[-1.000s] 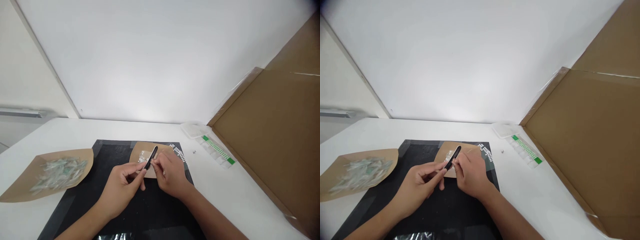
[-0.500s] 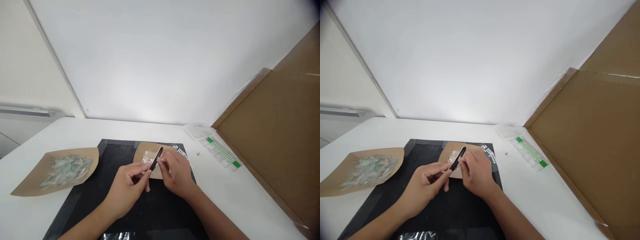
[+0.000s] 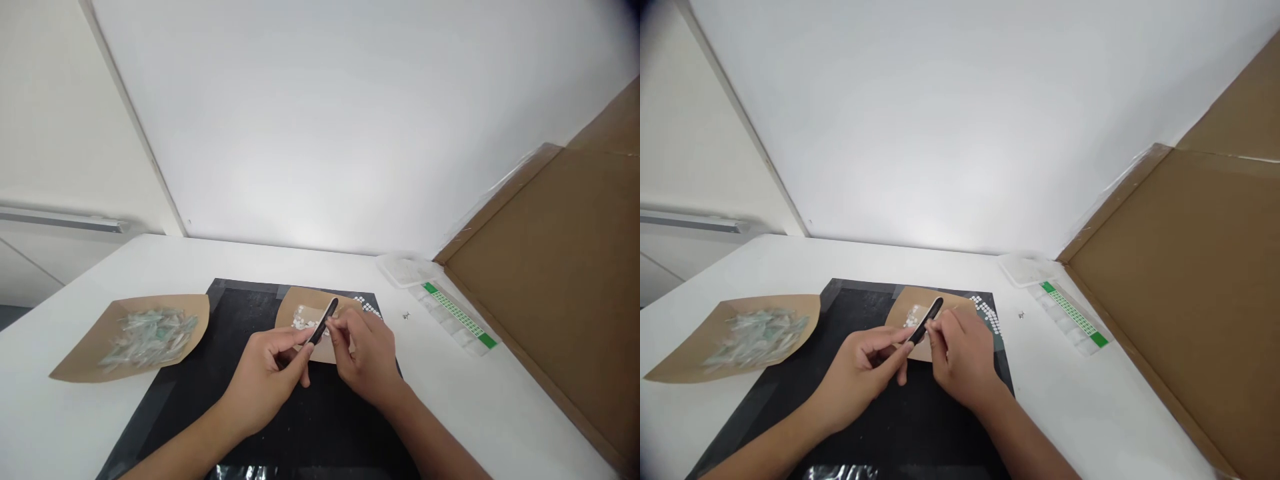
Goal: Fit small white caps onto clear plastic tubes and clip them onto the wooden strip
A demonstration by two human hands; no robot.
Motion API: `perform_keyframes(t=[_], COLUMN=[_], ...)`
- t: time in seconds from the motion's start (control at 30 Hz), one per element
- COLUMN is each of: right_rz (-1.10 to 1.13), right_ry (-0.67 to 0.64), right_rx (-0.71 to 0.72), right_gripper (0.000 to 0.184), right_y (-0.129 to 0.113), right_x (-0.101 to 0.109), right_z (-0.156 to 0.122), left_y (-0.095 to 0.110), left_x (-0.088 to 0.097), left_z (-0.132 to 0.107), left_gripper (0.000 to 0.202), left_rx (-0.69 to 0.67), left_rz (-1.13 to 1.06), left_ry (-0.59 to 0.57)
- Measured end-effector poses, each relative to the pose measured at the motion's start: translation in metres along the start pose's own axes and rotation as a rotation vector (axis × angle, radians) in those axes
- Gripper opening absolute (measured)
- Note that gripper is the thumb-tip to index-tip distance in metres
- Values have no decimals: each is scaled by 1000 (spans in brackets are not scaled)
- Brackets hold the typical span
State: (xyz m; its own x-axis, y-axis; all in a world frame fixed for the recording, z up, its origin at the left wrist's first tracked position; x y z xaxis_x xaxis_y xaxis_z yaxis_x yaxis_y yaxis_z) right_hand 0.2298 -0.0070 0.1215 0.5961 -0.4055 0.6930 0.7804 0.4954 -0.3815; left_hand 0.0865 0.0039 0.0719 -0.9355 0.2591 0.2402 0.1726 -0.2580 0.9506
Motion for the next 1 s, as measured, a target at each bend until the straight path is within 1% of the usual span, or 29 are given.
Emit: perform_keyframes(t=[0.07,0.17,0.3,0.33,0.43,0.47,0.57,0.6,0.7,0.73,0.87,0.9,1.0], right_rz=[12,36,30,41,65,59,43,51,84,84,50,53,79], right_ry=[2,-79,15,5,-78,-69,11,9,-80,-92,-14,-20,-95], right_rx=[1,51,9,12,48,41,-1,-2,27,27,-10,-9,35], right_gripper=[21,23,20,20,23,23,21,20,23,23,18,18,22], right_y=[0,-5,0,0,-3,-2,3,3,0,0,5,5,0], right_x=[1,-7,1,0,-9,-8,0,0,-7,-8,1,0,-7], right_z=[1,0,1,1,0,0,1,1,0,0,0,0,0], left_y=[0,-1,-4,-4,-4,-5,-5,-5,-6,-6,-5,-5,-7], left_x=[0,1,-1,-1,-1,-1,-2,-3,-3,-3,-3,-3,-2], left_z=[0,-1,-2,-2,-1,-1,-1,-1,-1,-2,-2,-2,-1], left_gripper=[36,36,38,38,38,39,41,41,43,43,44,44,45], left_rx=[3,9,37,38,42,49,62,65,82,89,98,99,111], left_rz=[5,1,-31,-29,-33,-42,-60,-60,-64,-72,-83,-77,-76], left_ry=[2,13,2,3,9,6,-4,-5,-8,-8,-3,-3,3])
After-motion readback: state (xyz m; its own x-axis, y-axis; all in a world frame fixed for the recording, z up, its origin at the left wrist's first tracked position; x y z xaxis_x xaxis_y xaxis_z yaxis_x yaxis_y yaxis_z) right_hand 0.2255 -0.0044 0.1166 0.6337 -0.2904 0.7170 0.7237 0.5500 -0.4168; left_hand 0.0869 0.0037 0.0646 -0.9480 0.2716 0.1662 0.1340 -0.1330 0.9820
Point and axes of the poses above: each hand's wrist, its own z-axis towards the middle knuckle, its own x-axis out of the back of the hand, y = z × x, the point moved 10 cm from there along z, towards the middle knuckle, and after that the axes turned 6 degrees about -x, right-handed, at the moved point
